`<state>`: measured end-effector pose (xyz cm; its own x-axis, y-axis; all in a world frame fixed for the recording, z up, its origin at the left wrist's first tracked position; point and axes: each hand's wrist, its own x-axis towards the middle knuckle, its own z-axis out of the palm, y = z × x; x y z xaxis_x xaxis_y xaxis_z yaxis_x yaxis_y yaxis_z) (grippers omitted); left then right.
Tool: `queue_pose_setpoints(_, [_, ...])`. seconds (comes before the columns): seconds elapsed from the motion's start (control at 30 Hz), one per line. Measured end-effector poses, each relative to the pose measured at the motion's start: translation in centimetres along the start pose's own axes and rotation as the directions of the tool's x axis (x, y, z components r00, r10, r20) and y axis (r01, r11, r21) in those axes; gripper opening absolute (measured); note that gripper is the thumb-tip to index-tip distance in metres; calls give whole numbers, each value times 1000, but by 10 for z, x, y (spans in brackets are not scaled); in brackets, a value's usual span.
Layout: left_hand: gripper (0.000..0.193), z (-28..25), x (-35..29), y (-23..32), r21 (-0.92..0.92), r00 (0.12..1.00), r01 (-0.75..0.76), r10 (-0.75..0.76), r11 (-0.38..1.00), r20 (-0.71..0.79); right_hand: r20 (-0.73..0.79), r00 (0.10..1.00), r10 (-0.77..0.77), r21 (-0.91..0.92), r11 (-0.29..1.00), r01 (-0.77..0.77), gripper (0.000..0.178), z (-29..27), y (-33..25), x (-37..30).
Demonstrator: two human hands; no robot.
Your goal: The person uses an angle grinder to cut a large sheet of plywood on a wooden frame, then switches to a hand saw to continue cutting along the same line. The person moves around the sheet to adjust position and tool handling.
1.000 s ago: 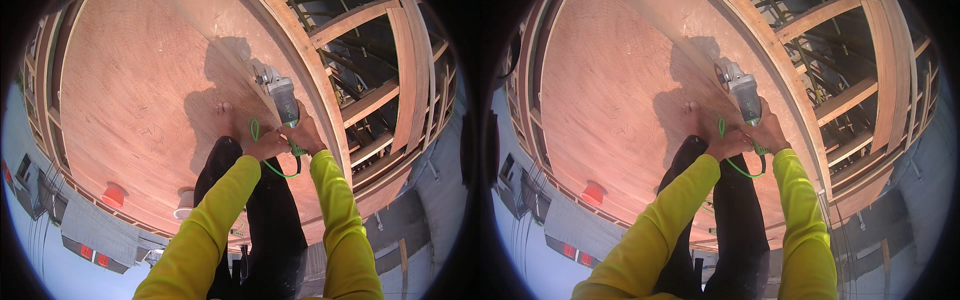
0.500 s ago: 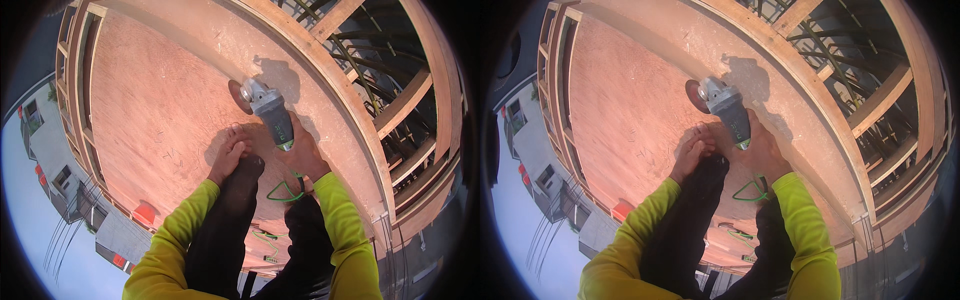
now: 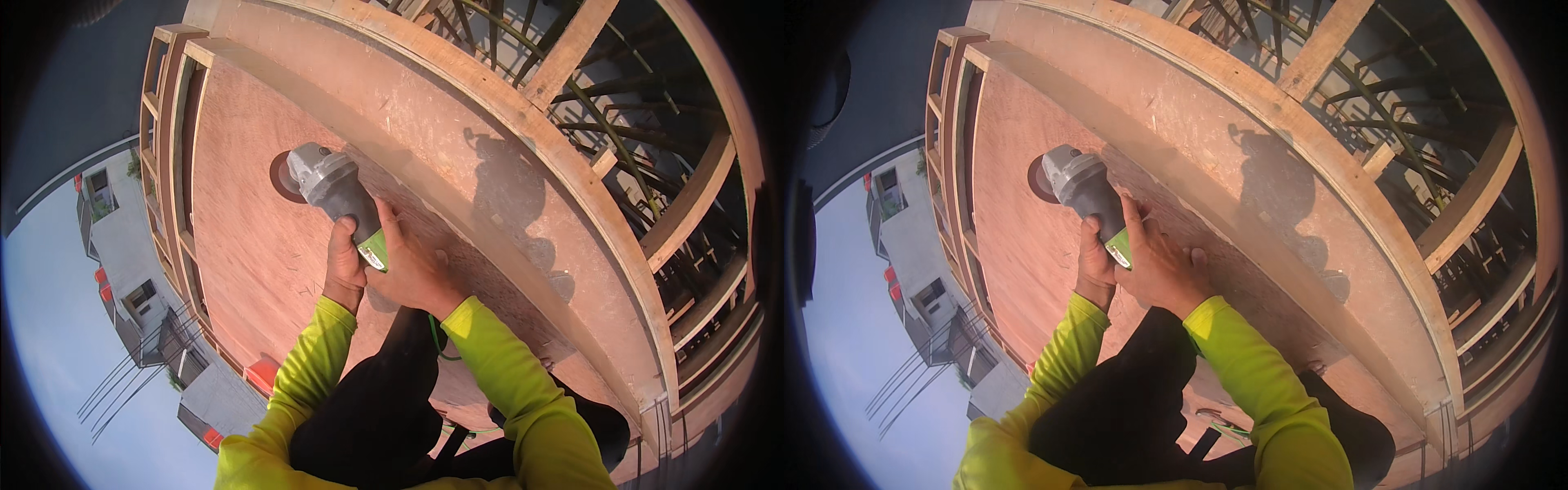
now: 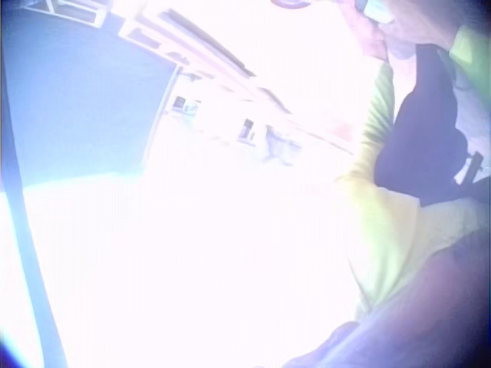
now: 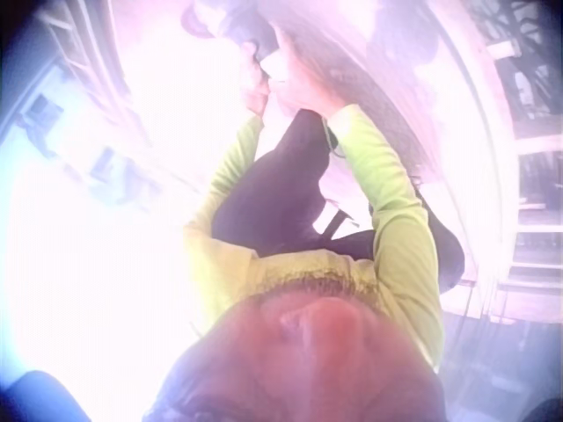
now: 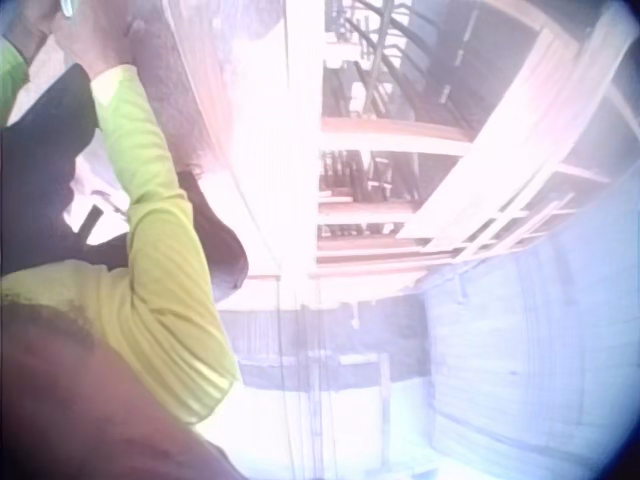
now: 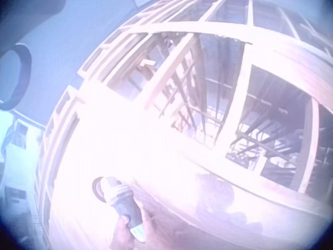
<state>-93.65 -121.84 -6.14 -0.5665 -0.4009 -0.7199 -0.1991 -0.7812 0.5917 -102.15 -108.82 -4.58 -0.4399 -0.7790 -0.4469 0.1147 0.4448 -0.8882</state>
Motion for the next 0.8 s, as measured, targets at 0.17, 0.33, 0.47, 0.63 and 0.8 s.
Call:
queue_pose_setpoints(0.17, [66,-27,20,7,26,994,-98,99,995,-54,95,995,-21,133,991,8,102,8,7,8])
queue_pose_setpoints(0.33, [65,-29,42,17,-80,989,-81,90,994,116,34,995,-92,189,978,84,98,18,17,22])
queue_pose_setpoints(0.47, [63,-24,58,28,-24,995,-93,93,995,19,-186,952,-244,140,952,272,94,33,29,38])
queue_pose_setpoints(0.63, [64,-28,70,42,-63,996,-34,39,997,78,-136,964,-230,157,955,250,97,23,22,53])
queue_pose_setpoints(0.8, [61,-25,72,43,-87,997,-52,56,995,51,-120,975,-186,174,963,205,101,16,15,53])
